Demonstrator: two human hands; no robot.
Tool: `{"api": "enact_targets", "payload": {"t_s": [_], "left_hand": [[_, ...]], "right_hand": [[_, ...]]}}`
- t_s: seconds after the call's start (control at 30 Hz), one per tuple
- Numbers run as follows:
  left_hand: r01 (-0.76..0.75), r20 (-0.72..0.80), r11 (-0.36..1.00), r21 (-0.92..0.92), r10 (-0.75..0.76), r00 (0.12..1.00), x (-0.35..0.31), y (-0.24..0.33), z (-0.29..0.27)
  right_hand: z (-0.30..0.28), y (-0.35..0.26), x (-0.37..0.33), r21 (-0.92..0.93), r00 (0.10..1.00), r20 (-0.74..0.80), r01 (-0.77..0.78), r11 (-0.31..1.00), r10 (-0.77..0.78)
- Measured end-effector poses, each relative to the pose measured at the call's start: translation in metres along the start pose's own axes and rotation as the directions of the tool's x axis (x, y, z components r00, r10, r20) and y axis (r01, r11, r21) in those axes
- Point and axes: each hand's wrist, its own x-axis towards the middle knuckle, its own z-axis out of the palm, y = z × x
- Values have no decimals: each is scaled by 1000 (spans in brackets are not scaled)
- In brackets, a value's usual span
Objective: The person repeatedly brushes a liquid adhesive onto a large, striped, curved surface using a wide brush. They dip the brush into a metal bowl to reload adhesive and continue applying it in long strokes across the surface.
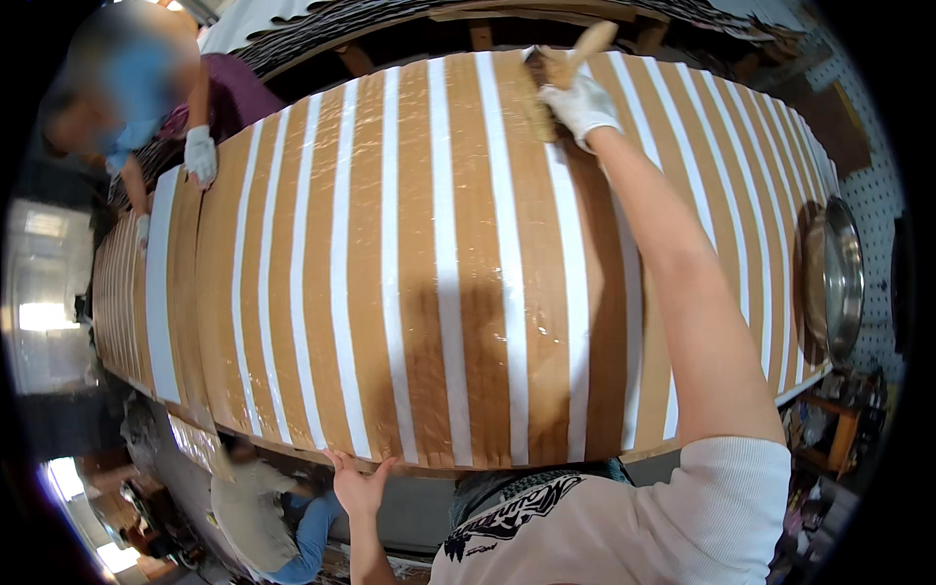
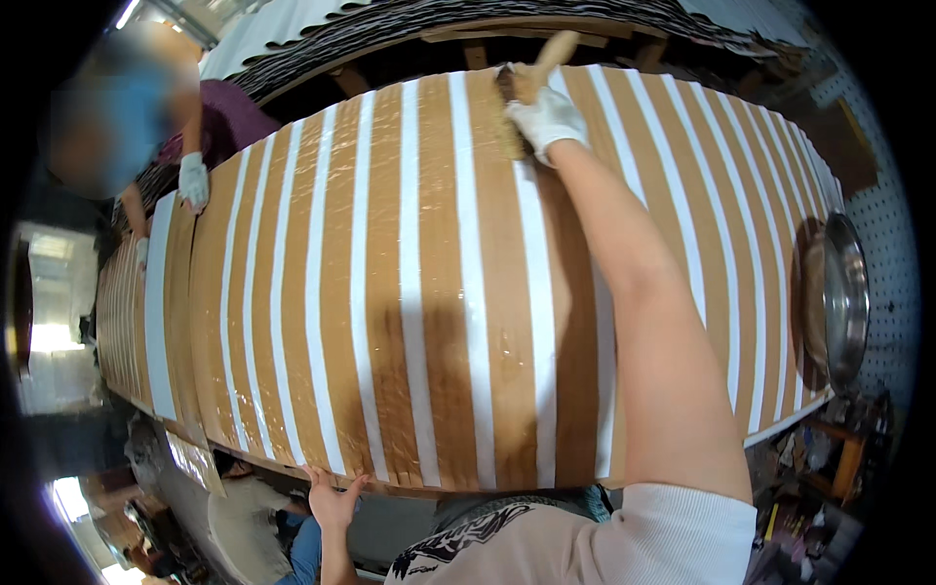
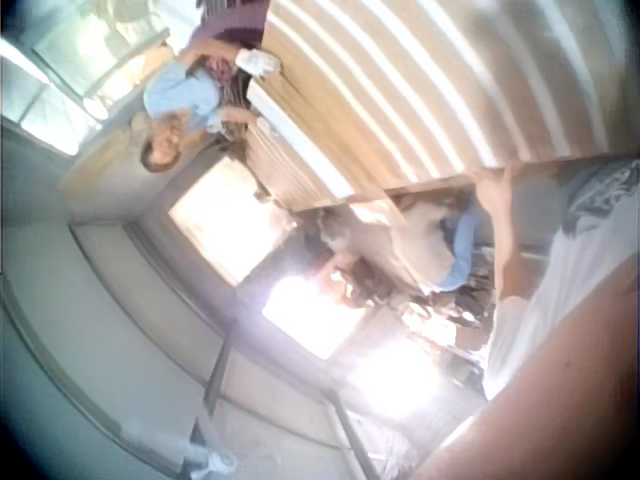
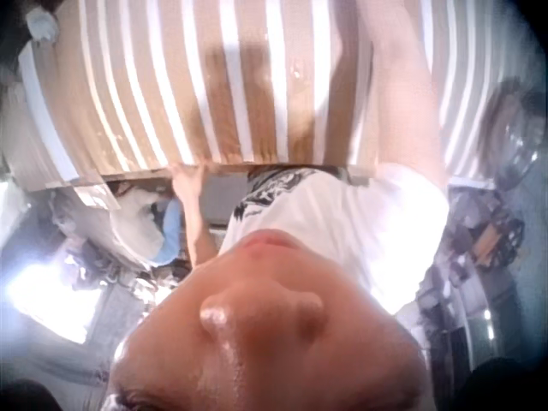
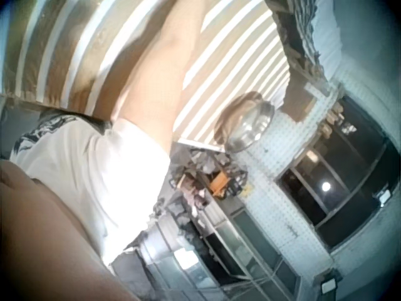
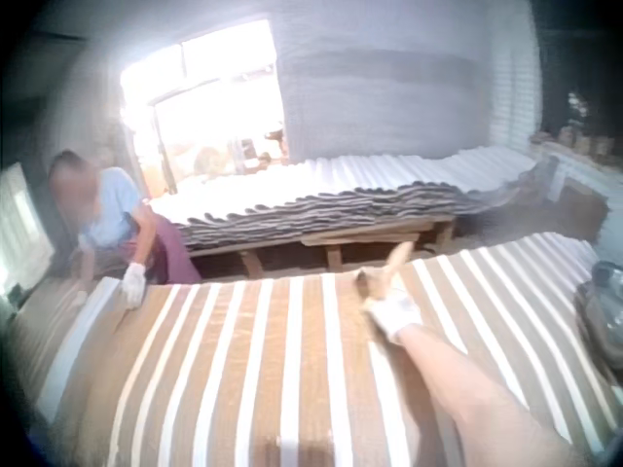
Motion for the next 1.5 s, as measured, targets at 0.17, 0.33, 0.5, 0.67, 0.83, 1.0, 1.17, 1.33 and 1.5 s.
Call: {"api": "enact_targets", "payload": {"t_s": [0.17, 0.33, 0.5, 0.67, 0.83, 1.0, 1.17, 1.33, 1.5], "left_hand": [[-14, -1, 1000, 25, 14, 1000, 0, -3, 5], [-65, -41, 997, 45, 67, 997, 3, -8, 12], [-99, -64, 994, 50, 103, 993, 8, -25, 25], [-123, -39, 991, 60, 126, 991, 7, -18, 24], [-117, -53, 985, 128, 124, 991, 9, -31, 25], [-88, 82, 991, 96, 81, 993, 18, -26, 19], [-87, 20, 993, 80, 86, 996, 10, -18, 14], [-33, 126, 997, 70, 24, 992, 20, -17, 17], [6, 97, 997, 78, -14, 995, 42, -58, 29]], "right_hand": [[-94, 159, -14, -147, 921, -268, -329, 933, 283], [-205, 238, -110, -194, 724, -431, -657, 728, 539], [-250, 244, -190, 850, 806, -11, -304, 430, 592], [-273, 264, -272, 693, 752, 141, -539, 479, 643], [-257, 217, -378, -439, 914, -369, -333, 834, 171], [-213, 176, -422, -645, 958, 111, 271, 714, -264], [-209, 218, -444, -507, 928, 268, 364, 781, -259], [-233, 236, -453, -546, 883, 306, 470, 693, -357], [-300, 243, -425, 193, 865, 462, -315, 929, 197]]}}
